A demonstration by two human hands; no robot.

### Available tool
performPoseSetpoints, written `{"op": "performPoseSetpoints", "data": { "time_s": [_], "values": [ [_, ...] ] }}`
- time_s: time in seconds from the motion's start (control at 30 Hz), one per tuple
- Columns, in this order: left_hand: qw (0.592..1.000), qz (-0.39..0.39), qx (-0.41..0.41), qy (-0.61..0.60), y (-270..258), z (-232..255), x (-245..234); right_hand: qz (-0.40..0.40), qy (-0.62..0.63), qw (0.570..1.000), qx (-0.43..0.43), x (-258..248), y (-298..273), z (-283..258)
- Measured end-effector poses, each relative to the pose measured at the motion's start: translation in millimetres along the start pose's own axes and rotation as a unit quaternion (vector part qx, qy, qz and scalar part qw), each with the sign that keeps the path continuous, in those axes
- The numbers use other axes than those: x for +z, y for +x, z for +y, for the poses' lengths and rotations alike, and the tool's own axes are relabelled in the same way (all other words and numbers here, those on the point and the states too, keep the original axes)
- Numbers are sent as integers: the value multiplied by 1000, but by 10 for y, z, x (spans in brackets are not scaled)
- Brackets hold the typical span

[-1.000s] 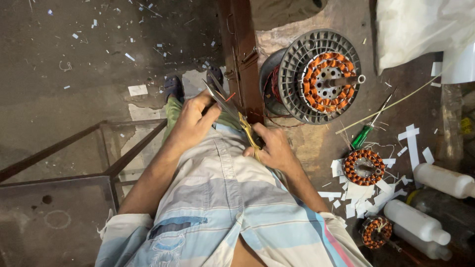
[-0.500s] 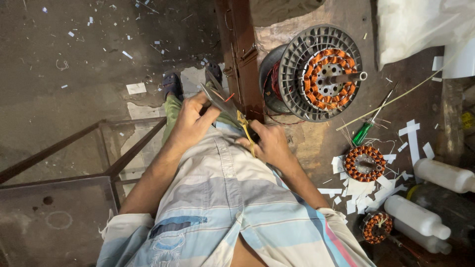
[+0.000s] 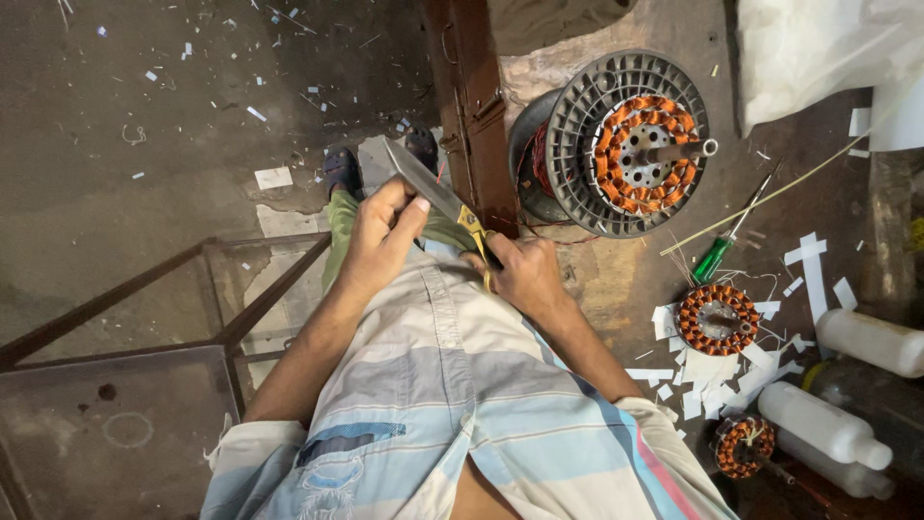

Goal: The person sits on the floor and winds copper wire into the slots of a motor stator, using a wooden stick to push the wire down and white paper strips to separate windings. The person also trims excess wire with scissors.

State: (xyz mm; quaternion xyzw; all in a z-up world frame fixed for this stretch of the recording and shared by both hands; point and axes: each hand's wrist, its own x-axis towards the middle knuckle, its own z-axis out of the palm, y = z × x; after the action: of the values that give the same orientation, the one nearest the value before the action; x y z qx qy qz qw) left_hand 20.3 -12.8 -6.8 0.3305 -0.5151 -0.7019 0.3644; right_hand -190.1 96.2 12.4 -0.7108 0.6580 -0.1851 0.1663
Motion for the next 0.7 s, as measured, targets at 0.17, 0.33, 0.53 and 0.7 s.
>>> {"op": "performPoseSetpoints", "data": {
  "time_s": [0.17, 0.33, 0.53, 0.7],
  "values": [
    [1000, 17, 20, -16, 46, 81, 19, -64, 489, 870, -7, 69, 92, 39],
    [992, 17, 117, 45, -29, 326, 126, -109, 725, 633, 248, 211, 385, -98],
    [878, -159, 385, 237, -132, 544, 435, -134, 725, 625, 257, 329, 687, -292],
    [939, -111, 308, 104, -304, 259, 196, -80, 687, 695, 197, 200, 695, -206]
  ]
}}
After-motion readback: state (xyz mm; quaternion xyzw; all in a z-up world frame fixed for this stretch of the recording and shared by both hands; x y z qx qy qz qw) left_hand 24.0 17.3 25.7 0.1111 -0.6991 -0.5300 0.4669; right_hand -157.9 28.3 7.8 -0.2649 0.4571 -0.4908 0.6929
